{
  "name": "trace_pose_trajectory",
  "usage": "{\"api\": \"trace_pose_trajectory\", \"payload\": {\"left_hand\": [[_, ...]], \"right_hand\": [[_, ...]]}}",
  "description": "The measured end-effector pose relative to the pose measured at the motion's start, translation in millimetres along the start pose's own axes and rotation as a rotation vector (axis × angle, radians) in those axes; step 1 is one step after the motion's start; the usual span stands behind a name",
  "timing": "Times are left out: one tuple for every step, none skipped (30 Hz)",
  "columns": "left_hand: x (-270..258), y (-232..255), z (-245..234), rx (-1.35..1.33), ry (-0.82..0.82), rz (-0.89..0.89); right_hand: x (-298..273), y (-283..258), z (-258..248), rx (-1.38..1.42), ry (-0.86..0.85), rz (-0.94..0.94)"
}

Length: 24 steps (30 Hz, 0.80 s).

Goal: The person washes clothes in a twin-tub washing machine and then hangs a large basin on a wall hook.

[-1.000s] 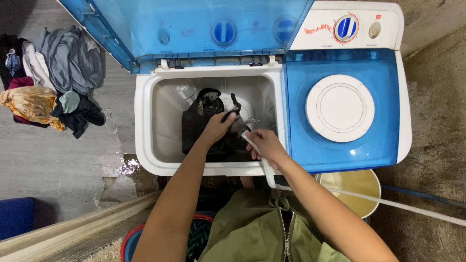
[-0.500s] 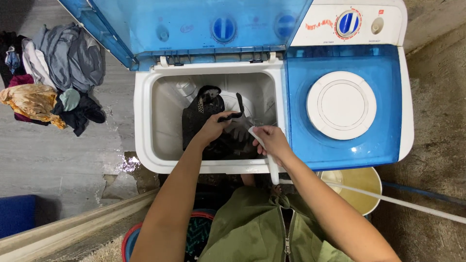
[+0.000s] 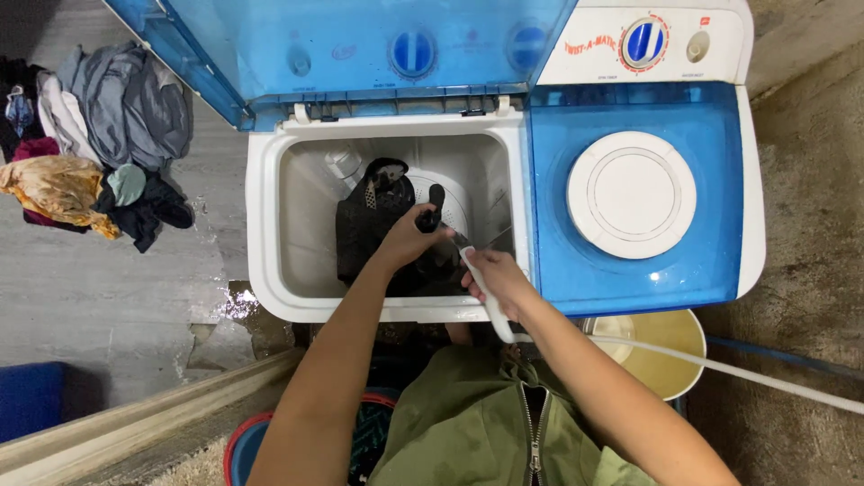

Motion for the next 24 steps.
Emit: {"api": "trace_pose_trajectory", "payload": {"left_hand": [[-1, 7, 0, -0.003, 0.001, 0.000], [-3, 13, -3, 0.072, 0.035, -0.022], [-6, 17, -6, 0.148, 0.068, -0.045], [-2, 11, -6, 0.145, 0.070, -0.047], [1, 3, -7, 0.153, 0.081, -0.065], [5, -5, -9, 0.160, 0.093, -0.084], [3, -2, -10, 0.158, 0.095, -0.086], [2, 1, -13, 0.136, 0.113, -0.079], [0, 4, -14, 0.114, 0.128, -0.073], [-5, 11, -17, 0.111, 0.129, -0.075], [-9, 16, -21, 0.112, 0.141, -0.110], [-14, 22, -25, 0.113, 0.153, -0.144], [-14, 17, -28, 0.112, 0.154, -0.146], [-14, 14, -30, 0.082, 0.158, -0.127], [-15, 12, -33, 0.052, 0.161, -0.107], [-13, 1, -36, 0.052, 0.162, -0.109], [-9, -4, -39, -0.015, 0.167, -0.050], [-7, -10, -42, -0.081, 0.171, 0.010], [-8, -10, -44, -0.082, 0.172, 0.009], [-8, -12, -46, -0.140, 0.166, -0.005], [-9, -13, -47, -0.197, 0.159, -0.019], [-9, -13, -49, -0.198, 0.160, -0.019], [-9, -17, -49, -0.250, 0.156, -0.054], [-8, -20, -49, -0.301, 0.152, -0.089]], "right_hand": [[0, -1, 2, -0.003, 0.000, 0.001], [0, 2, 6, 0.049, -0.031, 0.046], [-1, 6, 12, 0.102, -0.062, 0.093], [-2, 2, 14, 0.100, -0.063, 0.095], [-3, 1, 16, 0.173, -0.034, 0.129], [-4, 1, 18, 0.246, -0.005, 0.164], [6, 8, 19, 0.243, -0.007, 0.166], [16, 15, 20, 0.376, 0.021, 0.153], [25, 23, 19, 0.510, 0.051, 0.141], [31, 28, 23, 0.508, 0.051, 0.144], [37, 31, 21, 0.549, 0.111, 0.107], [42, 34, 19, 0.590, 0.171, 0.070], [45, 37, 20, 0.589, 0.170, 0.072], [48, 38, 18, 0.618, 0.203, 0.041], [50, 40, 16, 0.648, 0.237, 0.010], [46, 38, 17, 0.647, 0.237, 0.012], [40, 36, 15, 0.660, 0.272, 0.015], [35, 34, 13, 0.673, 0.308, 0.019], [38, 38, 11, 0.671, 0.308, 0.019], [40, 42, 10, 0.690, 0.299, 0.013], [43, 45, 9, 0.710, 0.290, 0.007], [42, 45, 10, 0.709, 0.290, 0.008], [41, 44, 10, 0.702, 0.280, 0.012], [40, 44, 11, 0.695, 0.271, 0.017]]}}
Point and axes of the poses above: each hand's wrist, its own x-axis towards the middle knuckle, its own z-axis out of the palm, y = z × x, the point moved 8 cm from there along x, towards the middle knuckle, and after that the axes turned 11 degrees about -x, right-handed, at the moved point
